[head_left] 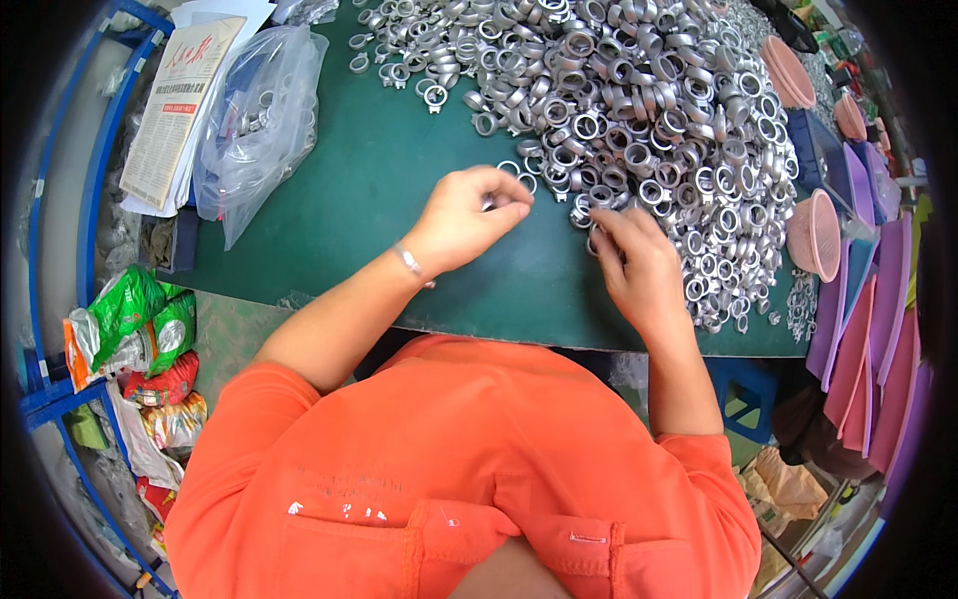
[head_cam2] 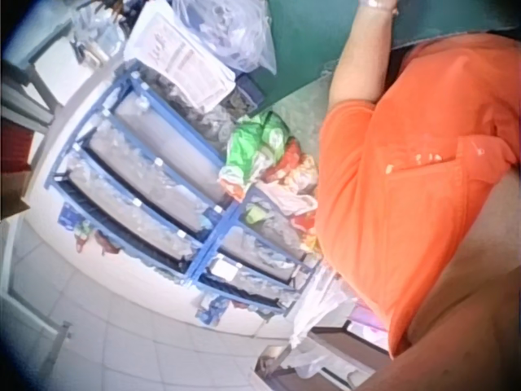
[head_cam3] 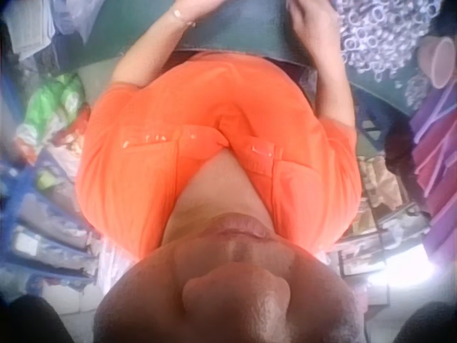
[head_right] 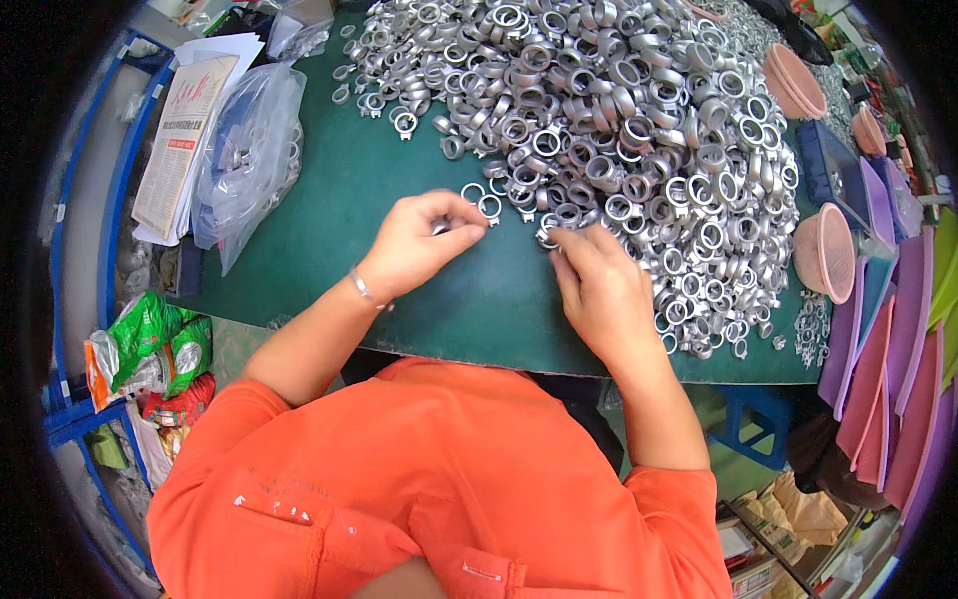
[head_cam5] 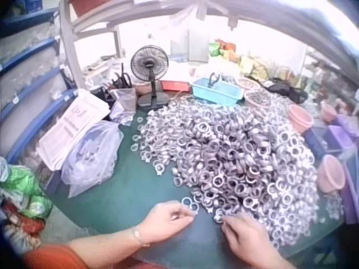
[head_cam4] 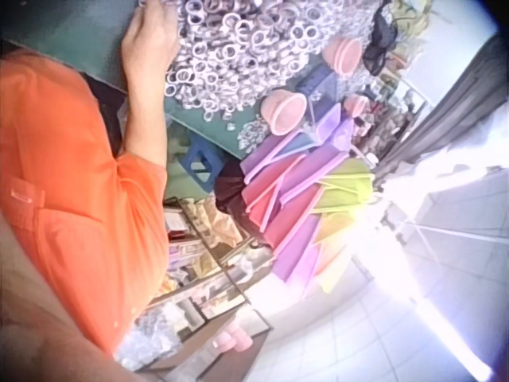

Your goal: The person picks up metal rings from a large pile on a green workbench and holds several of them in their hands while looking at them.

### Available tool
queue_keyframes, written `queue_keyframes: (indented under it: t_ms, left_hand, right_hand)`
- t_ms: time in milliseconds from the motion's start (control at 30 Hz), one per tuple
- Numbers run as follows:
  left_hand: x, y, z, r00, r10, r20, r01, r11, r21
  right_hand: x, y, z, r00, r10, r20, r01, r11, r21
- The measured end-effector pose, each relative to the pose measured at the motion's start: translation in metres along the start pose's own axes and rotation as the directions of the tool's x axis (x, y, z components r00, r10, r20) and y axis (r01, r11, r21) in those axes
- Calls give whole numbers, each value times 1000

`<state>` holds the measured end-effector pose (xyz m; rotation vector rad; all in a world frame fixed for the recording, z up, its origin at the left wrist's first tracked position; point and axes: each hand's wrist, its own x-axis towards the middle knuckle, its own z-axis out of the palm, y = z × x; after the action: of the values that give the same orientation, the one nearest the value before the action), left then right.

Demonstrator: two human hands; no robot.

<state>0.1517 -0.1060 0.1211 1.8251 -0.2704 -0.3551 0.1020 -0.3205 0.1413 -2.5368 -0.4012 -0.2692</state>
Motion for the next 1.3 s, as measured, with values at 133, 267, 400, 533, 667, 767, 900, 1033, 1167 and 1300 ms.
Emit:
queue_keyframes:
  t_ms: [133,267,400,533,667,767,900,1033,1167,1300]
  left_hand:
    - [19,-20,4,908,414,63,-349,663,663]
    - [15,-25,4,926,371,66,-345,764,545]
    - [-4,-20,3,974,227,-26,-225,972,69]
    - [-22,-21,-3,979,-141,147,202,761,-616]
    - [-26,-28,-6,947,-55,317,303,486,-820]
    - [-27,-27,-8,918,-2,397,368,381,-848]
    - [-29,-22,-11,896,-19,443,416,384,-825]
    - [-31,-18,-12,940,-11,340,304,474,-827]
    - [-19,-28,-35,952,61,299,255,380,-889]
    - [5,-16,-47,967,255,-24,-245,949,198]
  right_hand:
    - [20,-14,-6,990,65,123,-9,913,-408]
    - [23,-13,-3,984,20,174,67,878,-475]
    - [21,-15,-4,985,-46,165,111,905,-411]
    - [17,-13,1,992,-39,119,43,999,-31]
    - [5,-4,13,963,137,232,-262,676,689]
    - [3,-12,15,897,56,438,-417,-220,882]
    - [-6,-2,33,845,-56,532,-403,-719,566]
    - [-13,-4,28,888,-10,460,-324,-723,610]
    - [-25,14,16,916,201,346,-320,-152,935]
    - [-14,-6,-1,962,170,212,-243,889,388]
